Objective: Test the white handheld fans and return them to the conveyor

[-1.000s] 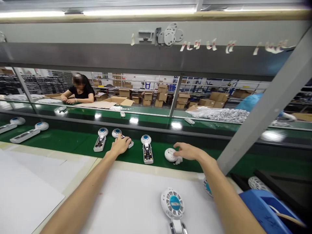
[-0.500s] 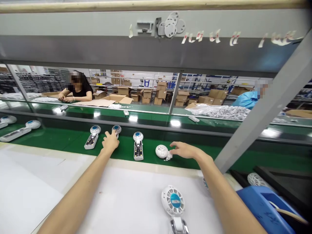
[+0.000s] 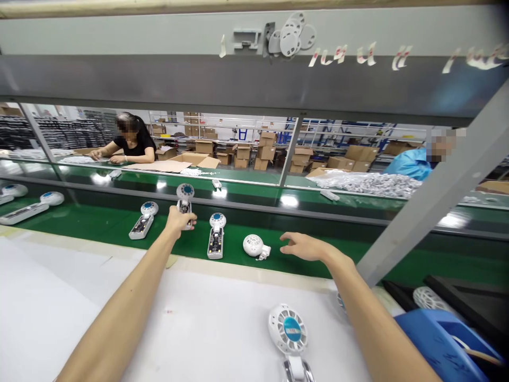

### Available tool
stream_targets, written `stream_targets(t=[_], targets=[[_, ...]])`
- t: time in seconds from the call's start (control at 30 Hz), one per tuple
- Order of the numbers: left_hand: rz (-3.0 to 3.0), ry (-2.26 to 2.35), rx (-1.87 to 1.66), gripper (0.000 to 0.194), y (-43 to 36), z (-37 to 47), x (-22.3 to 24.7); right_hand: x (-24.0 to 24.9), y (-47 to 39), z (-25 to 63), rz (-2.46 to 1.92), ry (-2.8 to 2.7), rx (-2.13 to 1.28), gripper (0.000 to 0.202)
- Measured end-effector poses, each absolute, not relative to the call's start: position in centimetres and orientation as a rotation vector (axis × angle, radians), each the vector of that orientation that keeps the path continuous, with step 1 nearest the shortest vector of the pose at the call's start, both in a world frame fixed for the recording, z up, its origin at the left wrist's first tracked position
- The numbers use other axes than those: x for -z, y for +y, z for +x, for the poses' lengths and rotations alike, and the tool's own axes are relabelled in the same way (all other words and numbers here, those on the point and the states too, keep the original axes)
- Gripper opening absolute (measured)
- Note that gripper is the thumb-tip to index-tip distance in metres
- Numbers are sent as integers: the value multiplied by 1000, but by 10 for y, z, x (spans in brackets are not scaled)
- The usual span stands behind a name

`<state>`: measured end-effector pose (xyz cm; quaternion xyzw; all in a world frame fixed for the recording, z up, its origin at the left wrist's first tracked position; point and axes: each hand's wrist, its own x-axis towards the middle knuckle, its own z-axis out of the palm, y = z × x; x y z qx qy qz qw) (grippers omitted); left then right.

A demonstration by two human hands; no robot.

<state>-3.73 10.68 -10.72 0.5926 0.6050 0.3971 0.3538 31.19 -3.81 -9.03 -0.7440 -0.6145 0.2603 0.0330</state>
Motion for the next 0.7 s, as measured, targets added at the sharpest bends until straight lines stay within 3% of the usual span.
stream_targets(t=[0.13,0.33,0.57,0.7], targets=[[1214,1123,-1236,16,91,-25,60,88,-40,299,-2243,-1917,-728,51],[975,771,-1334,14,54,-19,10,77,-36,245,-1858,-2015,-685,37],[965,560,-1400,25,15,-11,-13,90,22,190,-1863,-2129,-812,64],[954,552,-1440,29,5,-9,-22,96,57,183,-1867,-2029,-1043,46]])
